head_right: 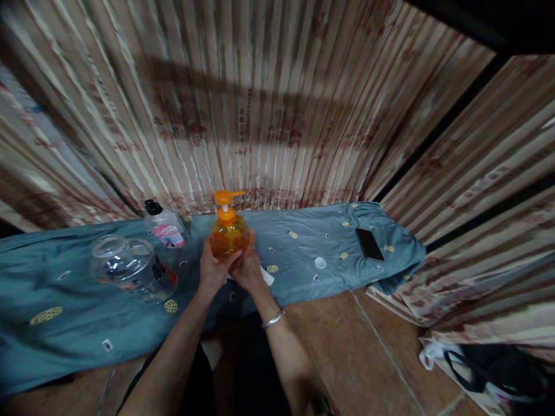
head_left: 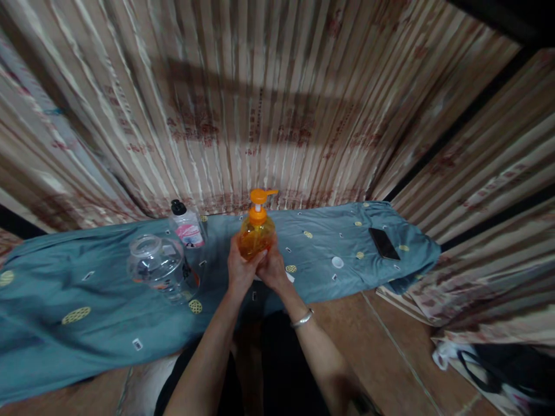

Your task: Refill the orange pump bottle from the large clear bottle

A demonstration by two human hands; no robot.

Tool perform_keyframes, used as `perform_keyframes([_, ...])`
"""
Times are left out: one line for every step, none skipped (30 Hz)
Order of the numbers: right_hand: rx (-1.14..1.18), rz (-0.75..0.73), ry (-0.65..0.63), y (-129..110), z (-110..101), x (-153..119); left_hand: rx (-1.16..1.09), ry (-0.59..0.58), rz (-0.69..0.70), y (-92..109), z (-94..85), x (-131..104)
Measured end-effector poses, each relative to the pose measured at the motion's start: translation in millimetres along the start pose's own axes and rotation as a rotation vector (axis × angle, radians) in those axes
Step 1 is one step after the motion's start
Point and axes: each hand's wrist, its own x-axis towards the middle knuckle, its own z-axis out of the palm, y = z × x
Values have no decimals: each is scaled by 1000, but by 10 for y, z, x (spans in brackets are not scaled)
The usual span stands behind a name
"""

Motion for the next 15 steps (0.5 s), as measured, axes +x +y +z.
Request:
perform_keyframes([-5, 11, 25, 36, -64, 5, -3, -32, 6, -20, 65, -10])
perform_keyframes([-13, 31, 44, 72, -135, 9, -6, -67, 10, -43, 139, -23])
perform_keyframes([-27, 60, 57, 109, -212, 10, -9, -103, 14, -68, 222, -42])
perform_keyframes([-45, 93, 71, 149, -292, 9, -11, -140, 18, -96, 309, -67])
perform_keyframes([-65, 128, 92, 193, -373, 5, -17, -179, 25, -124, 398, -99])
perform_keyframes([-85, 160, 116, 241, -454, -2, -25, -220, 33, -154, 481, -137])
perform_keyframes([-101, 193, 140, 292, -534, -9, -32, -260, 39, -182, 554, -181])
perform_keyframes([-115, 229, 162, 345, -612, -15, -38, -295, 41, -208, 611, -229])
perform_keyframes([-124, 259, 187, 398, -690, -17, -37, -324, 39, -231, 648, -279])
perform_keyframes([-132, 292, 220, 451, -769, -13, -32, -344, 35, -252, 663, -327])
perform_keyframes([-141, 318, 250, 502, -851, -1, -26, -359, 28, -269, 658, -373])
perform_keyframes([-157, 327, 279, 552, -935, 21, -19, -370, 19, -283, 634, -413])
perform_keyframes([-178, 327, 304, 602, -1024, 55, -12, -377, 9, -294, 596, -448])
perform_keyframes([-203, 328, 320, 650, -1116, 99, -6, -379, -1, -302, 549, -476])
perform_keyframes([-229, 342, 340, 699, -1211, 152, 1, -378, -11, -308, 496, -499])
